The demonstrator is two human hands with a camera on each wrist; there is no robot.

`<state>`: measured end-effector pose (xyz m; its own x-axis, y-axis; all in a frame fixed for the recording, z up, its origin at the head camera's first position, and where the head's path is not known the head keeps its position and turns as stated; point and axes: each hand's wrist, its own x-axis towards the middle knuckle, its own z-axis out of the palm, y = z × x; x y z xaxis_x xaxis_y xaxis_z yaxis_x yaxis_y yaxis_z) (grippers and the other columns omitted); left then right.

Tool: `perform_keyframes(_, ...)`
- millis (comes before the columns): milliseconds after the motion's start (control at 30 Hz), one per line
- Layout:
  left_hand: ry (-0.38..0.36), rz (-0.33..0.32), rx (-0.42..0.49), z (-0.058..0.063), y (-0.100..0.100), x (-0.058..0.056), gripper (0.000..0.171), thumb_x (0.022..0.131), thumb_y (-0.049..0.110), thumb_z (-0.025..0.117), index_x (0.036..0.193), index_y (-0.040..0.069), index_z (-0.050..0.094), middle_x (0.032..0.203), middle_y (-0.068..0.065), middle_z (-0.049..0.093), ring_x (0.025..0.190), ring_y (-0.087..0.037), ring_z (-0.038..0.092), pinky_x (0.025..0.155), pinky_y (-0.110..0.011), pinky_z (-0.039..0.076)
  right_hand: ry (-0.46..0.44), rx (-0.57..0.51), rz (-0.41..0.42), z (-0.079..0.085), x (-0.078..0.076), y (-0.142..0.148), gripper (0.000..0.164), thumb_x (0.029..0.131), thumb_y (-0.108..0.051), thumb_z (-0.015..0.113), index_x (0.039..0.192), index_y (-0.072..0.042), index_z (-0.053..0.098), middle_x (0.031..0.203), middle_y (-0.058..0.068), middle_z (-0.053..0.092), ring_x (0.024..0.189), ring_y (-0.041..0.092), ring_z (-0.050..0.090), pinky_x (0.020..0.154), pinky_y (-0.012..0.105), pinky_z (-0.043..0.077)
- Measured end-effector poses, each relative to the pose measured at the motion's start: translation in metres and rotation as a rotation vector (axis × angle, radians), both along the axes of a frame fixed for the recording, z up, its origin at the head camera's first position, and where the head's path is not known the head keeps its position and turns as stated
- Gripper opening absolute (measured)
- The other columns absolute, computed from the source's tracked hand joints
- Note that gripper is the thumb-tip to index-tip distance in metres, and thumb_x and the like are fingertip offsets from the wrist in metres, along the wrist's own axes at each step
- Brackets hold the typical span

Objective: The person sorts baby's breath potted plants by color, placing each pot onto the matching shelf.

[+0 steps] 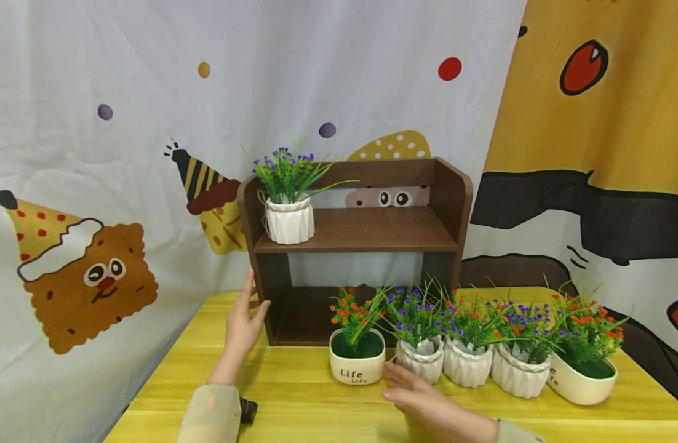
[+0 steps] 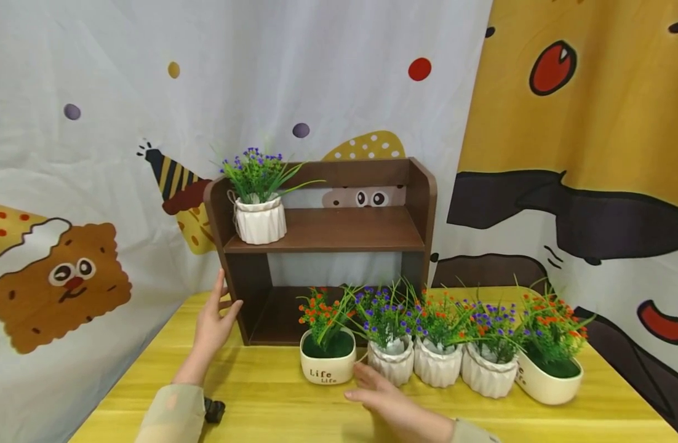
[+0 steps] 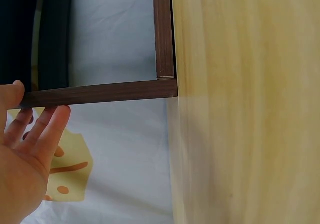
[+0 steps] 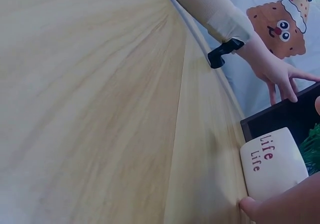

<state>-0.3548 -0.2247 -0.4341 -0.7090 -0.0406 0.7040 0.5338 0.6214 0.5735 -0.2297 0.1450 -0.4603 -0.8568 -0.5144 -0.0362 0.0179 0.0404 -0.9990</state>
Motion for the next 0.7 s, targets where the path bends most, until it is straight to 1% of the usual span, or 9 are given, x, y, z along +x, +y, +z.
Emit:
perform_keyframes(133,0.012,-0.001,-0.008,-0.001,-0.001,0.0,0.084,0.089,0.002,0.069,0.156,0.025,0.023,0.137,-0.025,0.049,0.092,-0.042,0.065,0.071,-0.053,0.056,0.006,0.01,0.007,-0.001,-0.002,-0.005,0.08,0.096,-0.019,0.055,0.148,0.015,0.005,0.149,0.04,0.013,0.135,0.054,0.022,0.107,0.062,0.027)
perform_keyframes(267,0.017,0.0,-0.009,0.0,0.0,0.0,0.084,0.089,0.002,0.069,0.156,0.026,0.023,0.137,-0.025,0.049,0.092,-0.042,0.066,0.071,-0.053,0.057,0.0,0.018,-0.021,-0.001,-0.007,-0.013,0.082,0.093,-0.017,0.059,0.148,0.014,0.006,0.149,0.04,0.014,0.136,0.054,0.02,0.108,0.063,0.025)
perform_keyframes(333,0.017,0.002,-0.011,0.0,0.0,0.0,0.084,0.089,0.003,0.069,0.156,0.026,0.023,0.138,-0.024,0.048,0.092,-0.042,0.066,0.07,-0.053,0.057,-0.003,0.013,-0.056,0.0,-0.012,-0.018,0.085,0.091,-0.015,0.061,0.148,0.014,0.005,0.149,0.04,0.012,0.137,0.054,0.016,0.109,0.063,0.021)
perform_keyframes(433,0.01,0.003,-0.009,0.001,0.0,0.0,0.084,0.09,0.003,0.069,0.156,0.027,0.022,0.14,-0.023,0.047,0.092,-0.041,0.066,0.07,-0.052,0.057,0.023,0.008,-0.129,0.0,-0.02,-0.024,0.092,0.087,-0.012,0.066,0.148,0.015,0.003,0.15,0.04,0.009,0.138,0.053,0.012,0.111,0.061,0.015)
perform_keyframes(533,0.004,0.003,-0.011,0.0,-0.001,-0.001,0.085,0.09,0.004,0.069,0.156,0.027,0.022,0.141,-0.022,0.046,0.093,-0.041,0.065,0.07,-0.051,0.057,0.053,-0.008,-0.203,-0.003,-0.028,-0.031,0.099,0.082,-0.008,0.07,0.149,0.012,0.0,0.152,0.038,0.005,0.14,0.051,0.008,0.113,0.059,0.01)
perform_keyframes(600,0.003,0.003,-0.011,0.0,-0.001,-0.001,0.085,0.09,0.004,0.069,0.156,0.027,0.022,0.141,-0.022,0.047,0.093,-0.041,0.065,0.07,-0.051,0.057,0.066,-0.008,-0.249,-0.006,-0.034,-0.036,0.103,0.08,-0.006,0.073,0.151,0.008,0.0,0.153,0.036,0.005,0.141,0.05,0.006,0.113,0.058,0.01)
perform_keyframes(700,0.011,0.008,-0.012,0.0,0.0,-0.001,0.085,0.089,0.003,0.069,0.156,0.027,0.023,0.139,-0.023,0.048,0.092,-0.041,0.066,0.069,-0.051,0.057,0.093,0.005,-0.316,-0.01,-0.043,-0.044,0.108,0.076,-0.004,0.077,0.153,0.004,0.002,0.154,0.034,0.008,0.141,0.048,0.008,0.113,0.057,0.012)
